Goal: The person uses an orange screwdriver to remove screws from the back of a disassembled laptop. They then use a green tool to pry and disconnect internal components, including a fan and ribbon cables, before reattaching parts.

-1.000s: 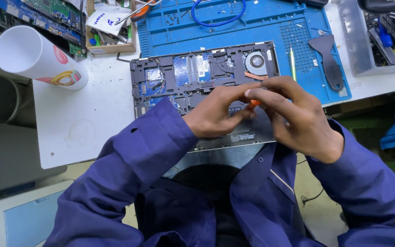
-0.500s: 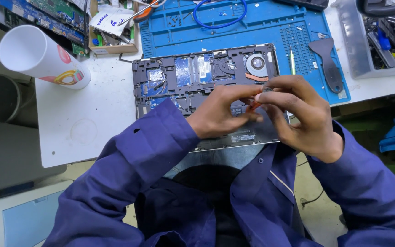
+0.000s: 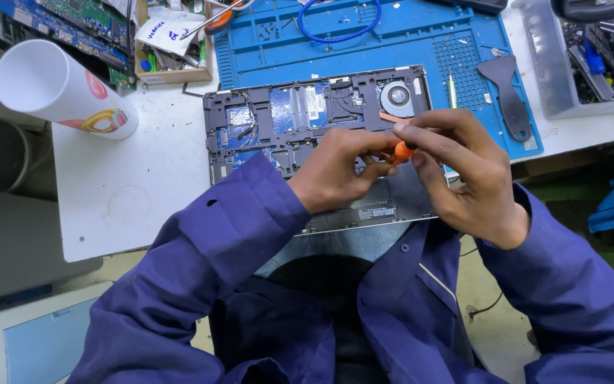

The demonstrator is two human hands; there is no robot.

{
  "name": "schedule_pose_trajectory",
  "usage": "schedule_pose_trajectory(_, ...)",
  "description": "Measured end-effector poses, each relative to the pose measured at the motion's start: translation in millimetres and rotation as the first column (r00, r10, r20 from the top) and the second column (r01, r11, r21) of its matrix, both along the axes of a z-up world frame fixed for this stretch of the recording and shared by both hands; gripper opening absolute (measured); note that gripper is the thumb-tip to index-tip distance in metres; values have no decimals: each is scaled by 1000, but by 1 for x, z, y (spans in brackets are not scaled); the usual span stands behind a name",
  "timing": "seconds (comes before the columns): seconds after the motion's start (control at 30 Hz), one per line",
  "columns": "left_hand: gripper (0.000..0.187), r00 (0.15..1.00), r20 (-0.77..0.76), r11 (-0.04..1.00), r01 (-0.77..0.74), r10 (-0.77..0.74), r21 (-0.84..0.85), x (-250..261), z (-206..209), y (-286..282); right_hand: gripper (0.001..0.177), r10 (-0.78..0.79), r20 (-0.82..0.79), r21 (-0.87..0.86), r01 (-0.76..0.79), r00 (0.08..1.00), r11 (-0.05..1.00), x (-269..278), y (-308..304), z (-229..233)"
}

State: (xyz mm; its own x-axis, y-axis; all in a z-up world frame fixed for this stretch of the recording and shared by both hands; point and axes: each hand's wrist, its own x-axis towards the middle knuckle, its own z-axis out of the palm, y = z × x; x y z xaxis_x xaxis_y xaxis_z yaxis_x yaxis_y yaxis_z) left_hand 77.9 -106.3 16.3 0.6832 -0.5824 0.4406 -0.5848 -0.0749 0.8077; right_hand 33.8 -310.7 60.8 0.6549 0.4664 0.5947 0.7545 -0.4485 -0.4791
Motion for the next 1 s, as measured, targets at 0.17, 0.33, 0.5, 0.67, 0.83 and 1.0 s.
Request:
schedule_pose_trajectory(0.17, 21, 994, 19, 993, -112, 111, 31, -2, 2, -1, 39, -35, -15, -42, 34, 999, 999, 1, -6, -11)
schedule_pose_trajectory(0.33, 16, 995, -48, 996, 85, -87, -35, 1, 1, 1, 34, -67, 11, -15, 67, 998, 998, 2, -8, -11)
schedule_pose_trajectory(0.5, 15, 1000, -30, 1000, -4, 4, 7, -1, 4, 1, 39, -75, 6, -17, 75, 997, 997, 3, -9, -15)
schedule_pose_trajectory(0.67, 14, 996, -18, 995, -88, 89, 41, -3, 3, 1, 46, -102, -127, -73, 93, 987, 993, 3, -4, -14)
schedule_pose_trajectory(0.83, 30, 995, 16, 977, -104, 103, 188, 3, 0, 6, 25, -169, -194, -168, 137, 966, 976, 4, -6, -22)
schedule_pose_trajectory(1.0, 52, 991, 121, 906, -103, 58, 410, 9, 1, 13, 29, -206, -238, -36, 203, 949, 978, -1, -10, -14)
